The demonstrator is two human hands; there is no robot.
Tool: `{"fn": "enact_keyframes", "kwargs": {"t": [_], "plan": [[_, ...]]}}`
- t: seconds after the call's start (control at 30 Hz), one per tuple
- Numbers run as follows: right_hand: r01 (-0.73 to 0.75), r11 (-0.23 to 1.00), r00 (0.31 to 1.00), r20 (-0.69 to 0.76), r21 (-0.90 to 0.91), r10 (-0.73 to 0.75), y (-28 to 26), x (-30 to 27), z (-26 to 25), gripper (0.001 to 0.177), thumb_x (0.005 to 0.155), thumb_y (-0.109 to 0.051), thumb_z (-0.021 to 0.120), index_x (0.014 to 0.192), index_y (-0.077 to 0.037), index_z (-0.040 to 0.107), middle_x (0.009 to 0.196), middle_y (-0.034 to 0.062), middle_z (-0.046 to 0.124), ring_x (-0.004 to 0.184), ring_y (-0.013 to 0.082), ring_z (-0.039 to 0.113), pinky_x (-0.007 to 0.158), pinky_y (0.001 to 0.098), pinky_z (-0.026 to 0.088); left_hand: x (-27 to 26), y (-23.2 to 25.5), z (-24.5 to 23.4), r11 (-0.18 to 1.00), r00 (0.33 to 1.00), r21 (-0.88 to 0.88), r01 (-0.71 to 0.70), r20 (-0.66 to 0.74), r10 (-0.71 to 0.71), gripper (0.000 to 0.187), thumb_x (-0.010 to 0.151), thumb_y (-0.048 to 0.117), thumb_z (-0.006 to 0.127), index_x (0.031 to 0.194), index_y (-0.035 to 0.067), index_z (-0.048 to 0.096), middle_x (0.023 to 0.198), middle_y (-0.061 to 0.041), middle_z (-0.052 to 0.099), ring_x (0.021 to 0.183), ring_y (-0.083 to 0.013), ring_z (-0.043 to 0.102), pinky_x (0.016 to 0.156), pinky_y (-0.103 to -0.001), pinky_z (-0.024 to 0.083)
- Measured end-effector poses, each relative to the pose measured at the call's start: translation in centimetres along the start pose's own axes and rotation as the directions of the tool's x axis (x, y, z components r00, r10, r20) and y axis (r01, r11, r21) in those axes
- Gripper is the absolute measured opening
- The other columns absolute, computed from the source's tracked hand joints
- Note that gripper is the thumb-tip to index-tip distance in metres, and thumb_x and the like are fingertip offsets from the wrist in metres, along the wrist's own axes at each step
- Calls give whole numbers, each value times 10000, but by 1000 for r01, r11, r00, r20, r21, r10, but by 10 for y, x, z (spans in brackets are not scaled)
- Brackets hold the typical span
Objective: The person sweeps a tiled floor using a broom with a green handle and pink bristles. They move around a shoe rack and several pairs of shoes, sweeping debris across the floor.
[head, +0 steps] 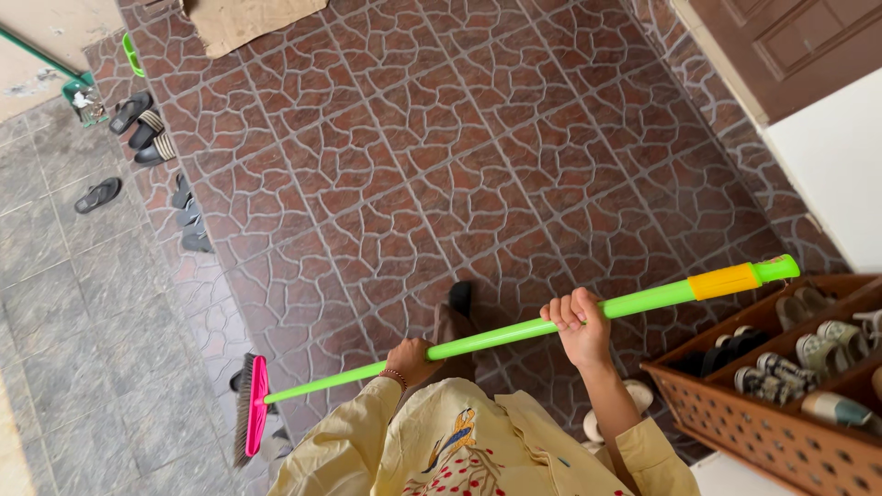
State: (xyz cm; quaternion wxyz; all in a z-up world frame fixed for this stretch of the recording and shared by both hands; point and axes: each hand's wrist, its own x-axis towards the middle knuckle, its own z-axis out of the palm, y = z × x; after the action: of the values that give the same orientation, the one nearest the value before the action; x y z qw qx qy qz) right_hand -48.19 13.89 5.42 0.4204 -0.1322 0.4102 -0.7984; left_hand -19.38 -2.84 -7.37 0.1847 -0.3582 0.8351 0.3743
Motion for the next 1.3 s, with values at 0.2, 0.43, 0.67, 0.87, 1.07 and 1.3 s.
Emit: {"fn": "enact_keyframes", "kwargs": {"t": [0.2,0.43,0.67,0.87,1.07,1.3], "plan": [[4,1000,999,-45,20,-3,-36,83,-22,446,1065,-267,503,660,-179,340,535,-25,304,558,155,344,692,400,413,80,36,-26,977,988,-147,-152,-17,151,331,804,457,739,1018,210,795,926,-158,751,876,-386,714,810,-494,576],[52,999,998,-40,13,-51,-74,165,-44,451,1082,-281,493,670,-180,342,536,-32,294,546,142,325,662,375,385,161,83,-59,960,972,-169,-221,41,231,354,819,468,752,934,137,797,904,-176,746,884,-388,709,834,-491,562],[85,996,996,35,-41,-83,-119,253,-42,466,1089,-248,499,663,-174,326,528,-28,299,524,140,304,624,368,374,245,134,-97,966,980,-165,-198,-8,199,373,823,488,742,963,147,799,886,-203,739,864,-402,703,819,-488,567],[95,991,986,147,-93,-80,-171,344,-63,470,1094,-263,503,667,-162,335,541,-25,329,539,154,336,654,379,404,325,191,-129,958,980,-219,-183,-114,161,451,817,541,736,942,112,799,860,-200,748,848,-395,719,780,-476,583],[117,977,963,261,-178,-68,-242,424,-103,479,1101,-278,523,671,-157,351,557,-14,356,579,159,391,741,423,472,389,276,-162,959,980,-240,-149,-165,111,542,774,604,762,986,106,793,800,-196,734,780,-385,733,750,-459,593],[103,978,943,330,-181,-38,-293,499,-142,459,1098,-304,537,697,-161,365,587,-9,378,615,163,425,808,452,490,448,339,-193,952,955,-255,-166,-281,91,516,756,584,781,834,74,772,761,-185,734,769,-373,733,721,-455,587]]}}
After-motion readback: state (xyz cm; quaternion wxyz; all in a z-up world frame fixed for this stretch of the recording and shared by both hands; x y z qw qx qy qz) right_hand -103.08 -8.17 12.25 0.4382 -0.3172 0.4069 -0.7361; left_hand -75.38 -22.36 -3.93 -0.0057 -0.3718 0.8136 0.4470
